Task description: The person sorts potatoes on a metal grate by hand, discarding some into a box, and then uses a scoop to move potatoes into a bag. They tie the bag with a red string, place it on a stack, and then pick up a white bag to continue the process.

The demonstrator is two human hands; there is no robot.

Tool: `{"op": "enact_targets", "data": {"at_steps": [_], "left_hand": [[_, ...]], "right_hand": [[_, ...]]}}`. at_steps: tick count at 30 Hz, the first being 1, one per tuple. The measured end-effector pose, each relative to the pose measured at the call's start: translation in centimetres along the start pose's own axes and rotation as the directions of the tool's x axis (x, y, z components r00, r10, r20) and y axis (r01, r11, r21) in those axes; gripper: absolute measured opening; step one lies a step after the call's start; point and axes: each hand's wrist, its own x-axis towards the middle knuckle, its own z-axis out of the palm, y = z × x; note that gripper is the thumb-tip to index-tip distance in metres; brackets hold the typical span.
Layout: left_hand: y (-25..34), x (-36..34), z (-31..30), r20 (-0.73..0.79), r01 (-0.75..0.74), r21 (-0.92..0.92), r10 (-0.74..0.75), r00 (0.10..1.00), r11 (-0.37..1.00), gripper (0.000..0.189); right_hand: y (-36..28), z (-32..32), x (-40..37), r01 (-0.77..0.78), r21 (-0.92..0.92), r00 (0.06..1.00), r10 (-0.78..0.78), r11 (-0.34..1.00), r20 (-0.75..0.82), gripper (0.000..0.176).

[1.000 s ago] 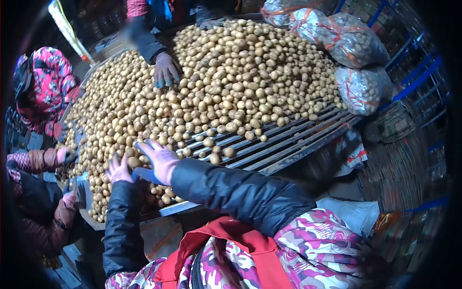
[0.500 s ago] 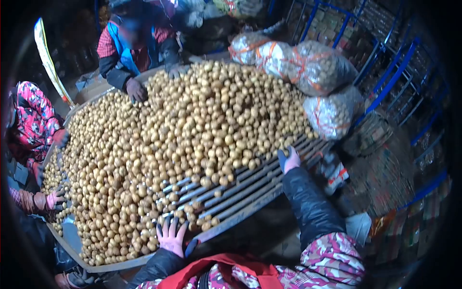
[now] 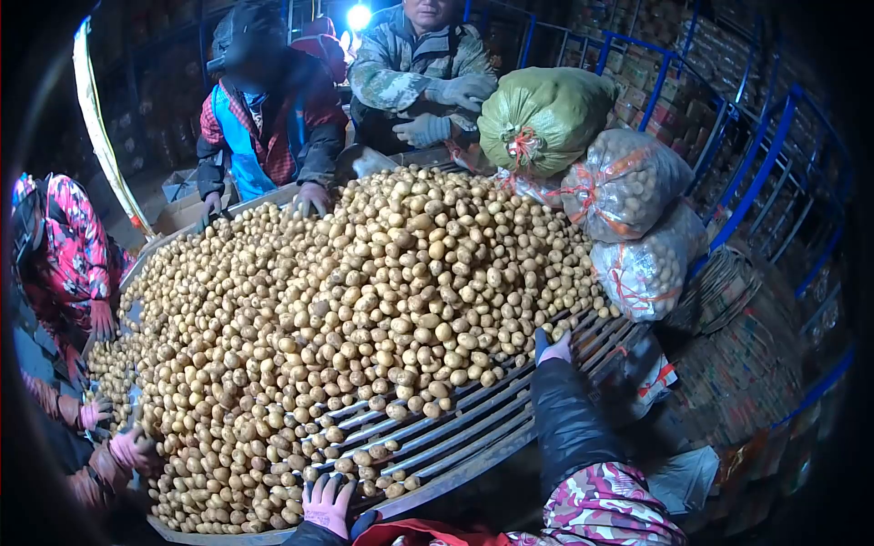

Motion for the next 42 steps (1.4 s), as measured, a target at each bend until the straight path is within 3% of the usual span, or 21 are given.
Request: {"op": "enact_targets", "data": {"at_steps": [3,5,10,12,18,21,23,25,28,30,33,35,39,41,42], "left_hand": [[0.0,0.3,0.0,-0.020,-0.025,0.037,0.026,0.999,0.999,0.083],[2.2,1.6,-3.8,0.071,0.066,-0.178,-0.054,0.996,0.982,0.080],[2.5,2.0,-4.3,0.047,0.073,-0.206,-0.064,0.997,0.976,0.077],[2.2,1.8,-3.4,0.025,0.041,-0.174,-0.037,0.999,0.984,0.079],[2.2,1.6,-3.5,0.045,0.034,-0.156,-0.028,0.999,0.987,0.079],[1.9,1.6,-3.3,0.070,0.035,-0.172,-0.023,0.997,0.984,0.076],[1.4,1.4,-2.8,0.076,0.015,-0.177,-0.002,0.997,0.984,0.072],[0.4,1.1,-2.4,0.063,-0.030,-0.161,0.041,0.997,0.987,0.069],[-1.3,1.2,-1.4,-0.089,-0.242,-0.049,0.237,0.967,0.969,0.063],[-0.5,2.3,-1.4,-0.155,-0.386,0.016,0.384,0.910,0.922,0.063],[4.6,5.4,-2.5,-0.056,-0.380,0.020,0.380,0.923,0.925,0.065],[10.5,9.8,-3.3,-0.065,-0.427,0.019,0.427,0.902,0.904,0.063],[23.4,20.5,-2.9,-0.061,-0.584,-0.009,0.583,0.810,0.811,0.066],[28.3,25.5,-1.2,-0.035,-0.633,0.054,0.635,0.772,0.773,0.072],[31.0,28.2,-0.1,-0.035,-0.638,0.068,0.641,0.767,0.767,0.063]], "right_hand": [[-1.0,-0.3,-2.1,0.017,0.032,0.999,-0.016,0.999,-0.037,0.098],[-0.2,1.0,-2.4,0.050,0.033,0.997,-0.048,0.998,-0.056,0.097],[-0.3,4.3,-6.9,0.162,0.186,0.983,-0.142,0.969,-0.113,0.085],[-1.1,5.5,-9.7,0.203,0.272,0.979,-0.191,0.941,-0.068,0.081],[-4.5,10.1,-22.5,0.317,0.456,0.948,-0.280,0.832,-0.150,0.078],[-6.0,11.2,-28.8,0.360,0.502,0.925,-0.372,0.786,-0.082,0.077],[-7.0,8.7,-32.1,0.425,0.454,0.803,-0.558,0.783,0.209,0.069],[-7.6,2.0,-34.9,0.537,0.416,0.643,-0.676,0.734,0.361,0.066],[-5.0,-2.1,-34.1,0.598,0.612,0.518,-0.832,0.517,0.197,0.068],[-2.5,-4.1,-31.8,0.656,0.640,0.517,-0.856,0.399,0.004,0.065],[2.6,-8.3,-26.8,0.687,0.697,0.529,-0.800,0.207,-0.283,0.057],[6.8,-10.3,-23.8,0.678,0.711,0.566,-0.750,0.188,-0.342,0.057],[17.6,-11.6,-17.1,0.619,0.729,0.704,-0.618,0.292,-0.350,0.044],[23.9,-11.2,-14.0,0.560,0.655,0.798,-0.544,0.507,-0.261,0.041],[28.4,-7.9,-12.5,0.319,0.777,0.884,-0.467,0.542,-0.037,0.039]]}}
